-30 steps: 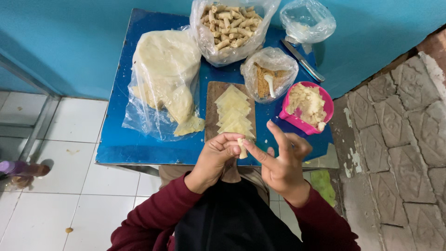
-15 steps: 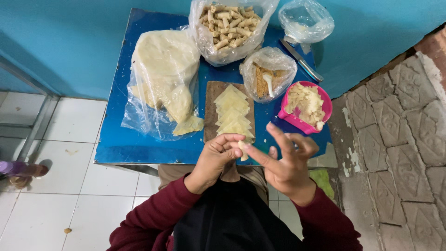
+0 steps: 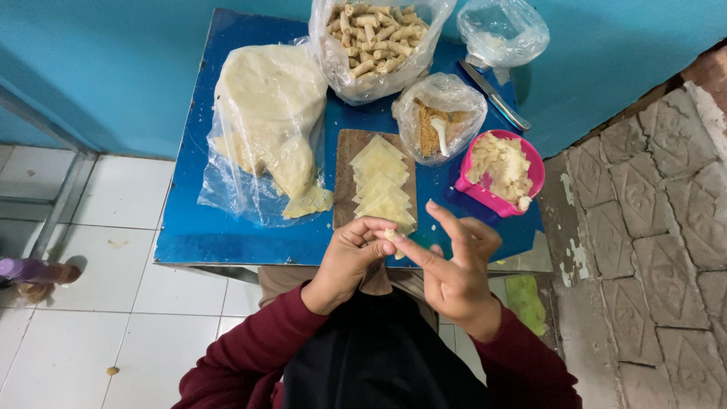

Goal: The person sits at a small blue table and assembles filled pastries. They take a thin dough wrapper from a stack on a wooden board, spoon brown filling from a plastic bag onto it, fold the wrapper over the filling, and place the folded pastry into a pink container, repeating the cycle.

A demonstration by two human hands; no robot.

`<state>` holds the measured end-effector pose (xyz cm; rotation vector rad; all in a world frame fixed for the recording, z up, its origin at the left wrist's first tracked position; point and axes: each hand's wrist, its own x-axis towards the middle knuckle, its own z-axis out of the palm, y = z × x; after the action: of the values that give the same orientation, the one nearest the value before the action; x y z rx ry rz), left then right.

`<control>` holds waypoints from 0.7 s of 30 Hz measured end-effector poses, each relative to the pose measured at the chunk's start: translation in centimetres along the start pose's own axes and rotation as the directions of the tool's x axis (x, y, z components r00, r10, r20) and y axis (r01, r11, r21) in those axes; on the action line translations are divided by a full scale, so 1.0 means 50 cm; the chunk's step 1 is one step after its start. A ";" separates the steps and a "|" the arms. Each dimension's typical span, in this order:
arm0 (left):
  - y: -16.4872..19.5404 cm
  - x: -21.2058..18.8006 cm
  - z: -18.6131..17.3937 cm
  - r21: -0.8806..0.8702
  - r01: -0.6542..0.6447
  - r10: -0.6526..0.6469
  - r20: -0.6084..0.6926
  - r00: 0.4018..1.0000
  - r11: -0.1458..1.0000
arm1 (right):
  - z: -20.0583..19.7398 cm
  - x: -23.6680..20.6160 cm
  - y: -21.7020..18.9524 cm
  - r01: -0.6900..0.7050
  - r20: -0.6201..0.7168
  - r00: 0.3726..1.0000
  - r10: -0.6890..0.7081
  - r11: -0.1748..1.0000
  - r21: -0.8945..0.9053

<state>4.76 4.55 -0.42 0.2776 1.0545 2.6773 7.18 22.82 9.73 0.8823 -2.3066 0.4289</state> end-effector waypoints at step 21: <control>-0.005 -0.006 -0.005 0.001 0.004 -0.004 -0.007 1.000 1.000 | 0.016 -0.023 -0.007 -0.029 -0.147 0.989 0.004 0.986 -0.166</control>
<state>5.02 4.45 -0.81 0.2658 1.0573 2.6763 7.72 22.72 8.40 0.7259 -2.1808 0.2912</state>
